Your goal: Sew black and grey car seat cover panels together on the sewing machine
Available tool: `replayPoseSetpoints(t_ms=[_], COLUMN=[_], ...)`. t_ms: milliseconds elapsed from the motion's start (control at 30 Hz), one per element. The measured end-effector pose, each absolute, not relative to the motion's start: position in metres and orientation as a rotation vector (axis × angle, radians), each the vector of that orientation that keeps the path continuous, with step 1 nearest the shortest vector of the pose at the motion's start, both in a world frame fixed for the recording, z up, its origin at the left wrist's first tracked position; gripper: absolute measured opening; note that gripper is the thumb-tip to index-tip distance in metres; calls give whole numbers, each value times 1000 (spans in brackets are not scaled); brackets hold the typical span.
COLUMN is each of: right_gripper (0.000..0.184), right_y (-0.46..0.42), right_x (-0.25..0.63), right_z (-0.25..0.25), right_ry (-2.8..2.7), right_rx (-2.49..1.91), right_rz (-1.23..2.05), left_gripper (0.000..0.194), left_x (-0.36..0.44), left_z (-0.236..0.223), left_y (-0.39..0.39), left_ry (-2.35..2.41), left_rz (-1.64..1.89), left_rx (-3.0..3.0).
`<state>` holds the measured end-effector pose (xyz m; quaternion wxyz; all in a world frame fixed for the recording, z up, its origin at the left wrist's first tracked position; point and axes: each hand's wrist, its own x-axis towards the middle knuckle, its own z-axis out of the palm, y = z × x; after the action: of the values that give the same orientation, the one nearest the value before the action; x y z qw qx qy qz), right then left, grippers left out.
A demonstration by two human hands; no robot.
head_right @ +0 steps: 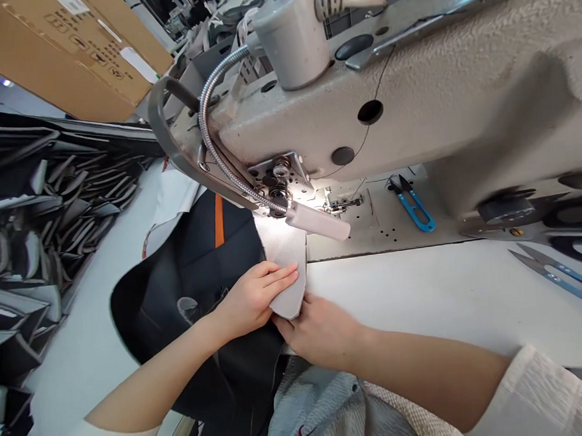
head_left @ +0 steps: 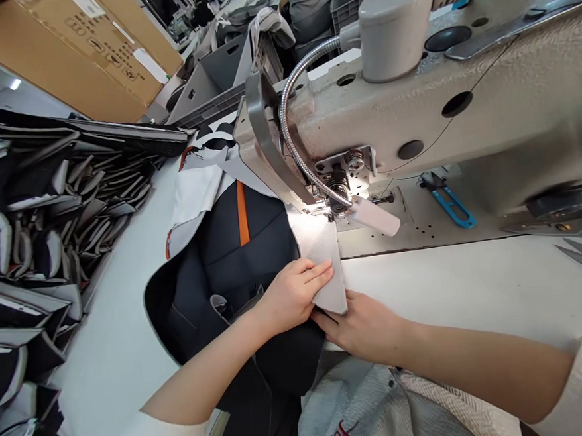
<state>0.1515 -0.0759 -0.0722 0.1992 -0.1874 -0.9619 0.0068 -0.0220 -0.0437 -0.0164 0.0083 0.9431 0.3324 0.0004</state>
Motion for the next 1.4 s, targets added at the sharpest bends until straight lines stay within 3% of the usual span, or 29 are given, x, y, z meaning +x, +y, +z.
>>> replayPoseSetpoints(t_ms=[167,467,1000,1200,1400], right_gripper=[30,36,46,40,35], right_y=[-76,-86,-75,-65,-65], right_x=[150,140,147,148,150], right_z=[-70,-74,-76,-77,-75], right_ry=[-2722,-2692,-2608,-2588,-2541], right_rx=[-518,-624,-718,-731,-711], right_rz=[104,-11,48,-22,-121], left_gripper=[40,44,46,50,25], left_x=[-13,-22,-19,-20,-23], left_z=[-10,-18,-28,-32,-35], left_y=[-40,-48,-7,13,5], left_ry=[1191,1035,1249,1353,1109], left_rz=[-133,-29,-80,-63,305], left_rx=[2857,2872,2910,2959,3100])
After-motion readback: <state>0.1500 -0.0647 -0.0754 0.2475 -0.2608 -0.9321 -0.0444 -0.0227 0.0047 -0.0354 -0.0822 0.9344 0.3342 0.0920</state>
